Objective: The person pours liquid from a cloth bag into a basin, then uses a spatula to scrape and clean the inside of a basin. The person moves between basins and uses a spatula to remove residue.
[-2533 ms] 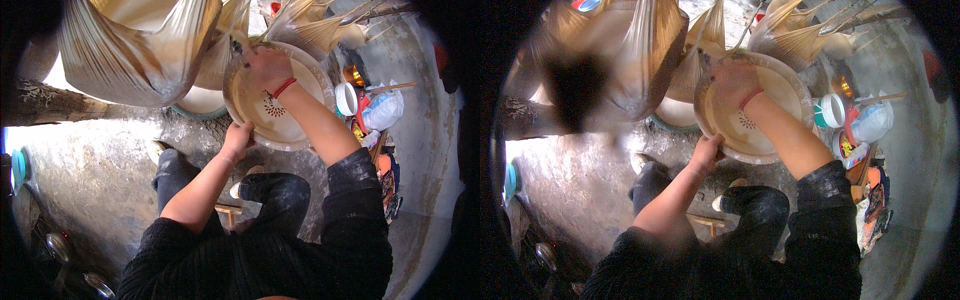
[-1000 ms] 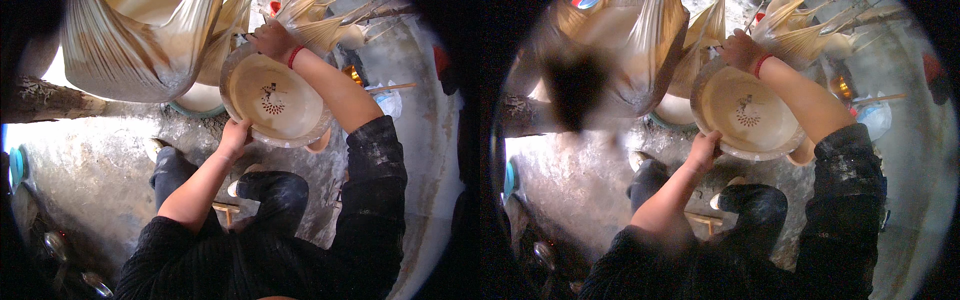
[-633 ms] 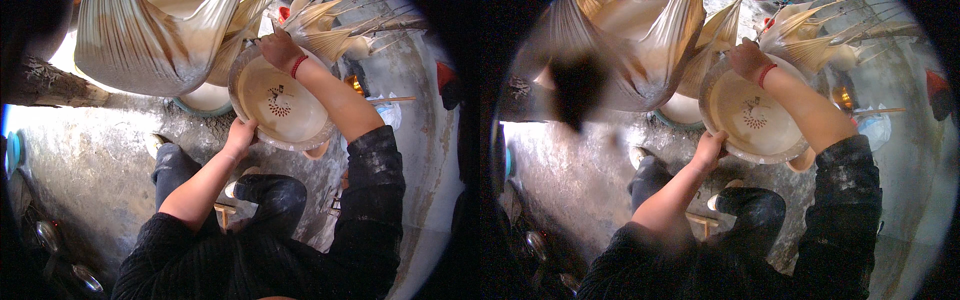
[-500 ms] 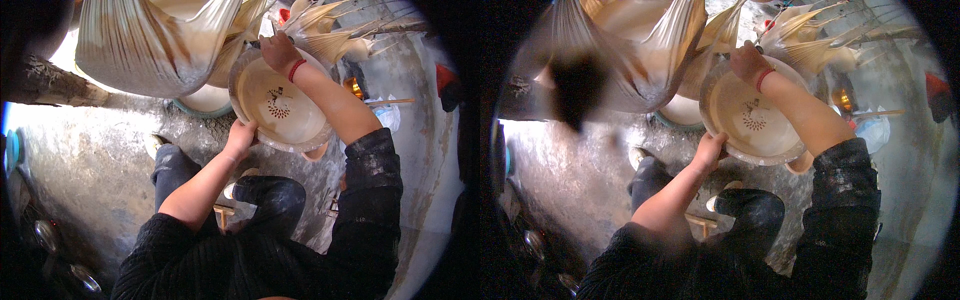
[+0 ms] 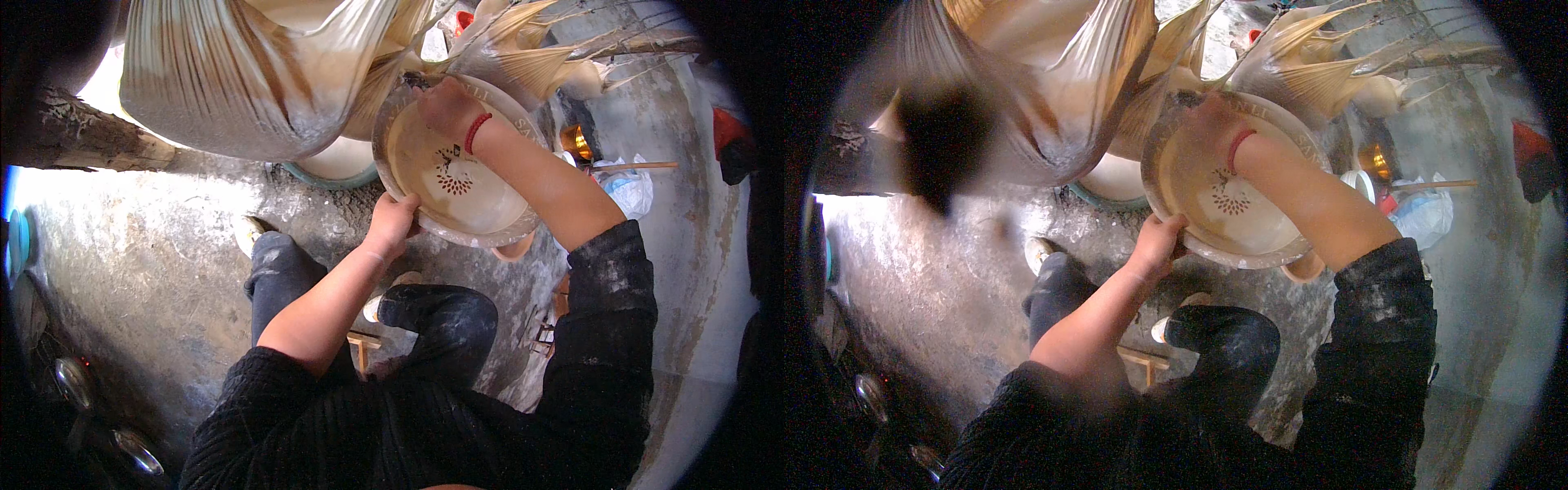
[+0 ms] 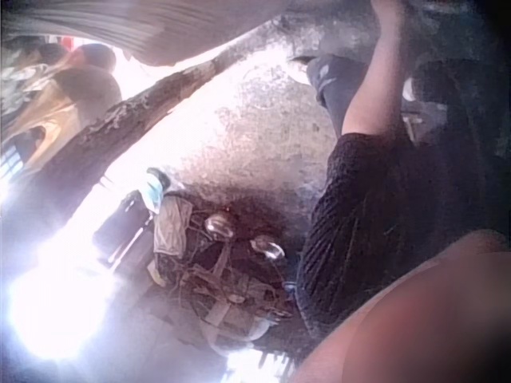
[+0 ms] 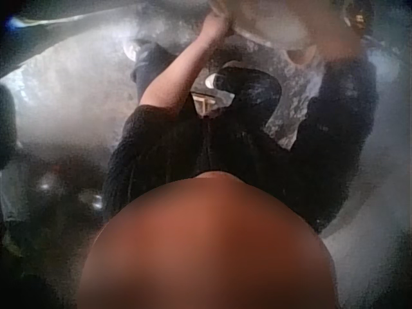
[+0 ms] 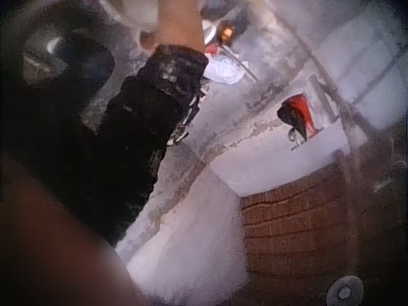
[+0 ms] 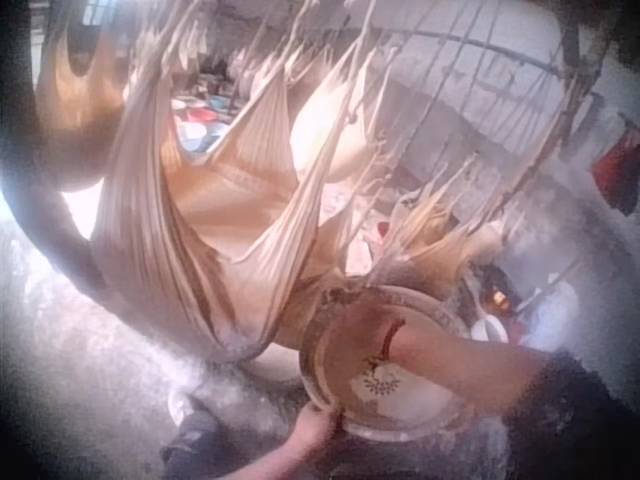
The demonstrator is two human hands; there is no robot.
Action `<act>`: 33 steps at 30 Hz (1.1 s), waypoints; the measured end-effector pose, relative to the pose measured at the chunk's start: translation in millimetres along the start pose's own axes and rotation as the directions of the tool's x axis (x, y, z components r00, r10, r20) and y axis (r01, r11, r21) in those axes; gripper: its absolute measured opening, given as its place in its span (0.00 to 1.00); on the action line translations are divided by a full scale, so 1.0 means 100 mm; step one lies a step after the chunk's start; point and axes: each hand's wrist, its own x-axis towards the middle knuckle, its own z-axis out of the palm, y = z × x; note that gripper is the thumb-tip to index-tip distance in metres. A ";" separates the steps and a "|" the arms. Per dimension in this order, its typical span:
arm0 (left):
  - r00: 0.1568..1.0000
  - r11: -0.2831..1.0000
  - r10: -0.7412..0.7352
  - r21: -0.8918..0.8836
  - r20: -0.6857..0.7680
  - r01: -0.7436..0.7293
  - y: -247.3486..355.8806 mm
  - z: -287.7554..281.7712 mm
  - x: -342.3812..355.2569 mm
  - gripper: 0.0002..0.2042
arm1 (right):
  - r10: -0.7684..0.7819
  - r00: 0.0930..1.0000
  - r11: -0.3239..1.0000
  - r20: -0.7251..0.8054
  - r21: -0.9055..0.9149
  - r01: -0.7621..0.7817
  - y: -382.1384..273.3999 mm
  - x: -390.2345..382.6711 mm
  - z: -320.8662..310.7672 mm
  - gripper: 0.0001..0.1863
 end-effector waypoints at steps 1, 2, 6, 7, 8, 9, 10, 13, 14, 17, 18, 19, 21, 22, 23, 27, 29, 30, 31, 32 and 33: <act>1.000 1.000 -0.008 0.004 -0.003 0.008 0.01 -0.01 0.00 0.17 | 0.024 1.000 0.998 0.000 0.060 -0.024 -0.02 -0.01 -0.01 0.16; 1.000 1.000 0.001 -0.009 -0.005 -0.001 0.02 -0.01 0.00 0.17 | 0.023 0.999 0.994 -0.043 0.108 -0.018 -0.03 -0.01 -0.02 0.16; 1.000 1.000 -0.002 -0.024 -0.020 0.002 0.05 0.00 -0.03 0.16 | 0.075 0.997 0.941 0.034 0.328 -0.082 -0.16 0.03 -0.01 0.16; 1.000 1.000 0.007 -0.027 -0.023 -0.008 0.06 0.01 -0.04 0.16 | 0.074 0.991 0.962 0.115 0.253 -0.101 -0.24 0.10 -0.03 0.16; 1.000 0.999 0.007 -0.041 -0.028 -0.008 0.06 0.02 -0.05 0.16 | 0.082 0.965 0.975 0.250 0.179 -0.129 -0.29 0.11 -0.07 0.17; 0.999 0.998 0.013 -0.057 -0.040 -0.015 0.06 0.02 -0.05 0.16 | 0.101 0.962 0.965 0.253 0.210 -0.157 -0.34 0.13 -0.14 0.17; 0.999 0.996 0.026 -0.081 -0.036 -0.029 0.06 0.03 -0.05 0.16 | 0.120 0.942 0.950 0.312 0.240 -0.200 -0.39 0.04 -0.21 0.19; 0.999 0.997 0.035 -0.073 -0.014 -0.036 0.07 0.03 -0.04 0.16 | 0.145 0.893 0.878 0.425 0.361 -0.315 -0.45 -0.08 -0.52 0.22; 1.000 0.997 0.028 -0.076 -0.009 -0.029 0.07 0.03 -0.04 0.15 | 0.159 0.887 0.865 0.433 0.372 -0.336 -0.49 -0.10 -0.62 0.23; 0.999 0.998 0.015 -0.067 -0.038 -0.018 0.09 0.02 -0.03 0.15 | 0.192 0.885 0.858 0.425 0.366 -0.362 -0.61 -0.15 -0.84 0.24; 0.999 0.998 0.014 -0.053 -0.032 -0.015 0.11 0.01 -0.04 0.15 | 0.187 0.887 0.856 0.421 0.373 -0.358 -0.64 -0.18 -0.86 0.24; 0.999 0.999 0.011 -0.036 -0.045 -0.013 0.11 0.02 -0.05 0.15 | 0.154 0.892 0.845 0.425 0.411 -0.341 -0.66 -0.23 -0.87 0.24; 0.999 0.998 0.018 -0.055 -0.047 -0.021 0.12 0.05 -0.07 0.14 | 0.082 0.899 0.819 0.430 0.486 -0.307 -0.71 -0.31 -0.82 0.25; 0.998 0.998 0.027 -0.063 -0.064 -0.031 0.13 0.06 -0.07 0.14 | 0.046 0.902 0.802 0.429 0.522 -0.290 -0.72 -0.35 -0.77 0.25; 0.998 0.996 0.018 -0.081 -0.062 -0.023 0.13 0.08 -0.08 0.14 | 0.039 0.937 0.747 0.348 0.612 -0.259 -0.75 -0.33 -0.71 0.24; 0.998 0.998 0.009 -0.061 -0.063 -0.013 0.16 0.07 -0.09 0.14 | 0.221 0.943 0.711 0.247 0.621 -0.329 -0.89 -0.32 -0.50 0.21; 0.998 0.999 0.005 -0.039 -0.060 -0.007 0.17 0.05 -0.07 0.14 | 0.312 0.920 0.691 0.237 0.608 -0.391 -0.91 -0.39 -0.48 0.19; 0.998 0.999 0.001 -0.046 -0.061 -0.003 0.17 0.04 -0.06 0.14 | 0.232 0.959 0.831 0.164 0.479 -0.283 -0.91 -0.44 -0.49 0.17; 0.998 0.999 0.000 -0.054 -0.063 -0.003 0.16 0.04 -0.05 0.14 | 0.035 0.995 0.967 0.096 0.247 -0.058 -0.85 -0.42 -0.50 0.16; 0.998 0.998 0.004 -0.069 -0.058 -0.008 0.15 0.04 -0.04 0.14 | -0.168 0.975 0.985 0.147 -0.011 0.171 -0.80 -0.38 -0.53 0.15; 0.999 0.996 0.010 -0.083 -0.053 -0.014 0.14 0.04 -0.03 0.14 | -0.131 0.989 0.991 0.072 0.019 0.130 -0.72 -0.34 -0.57 0.15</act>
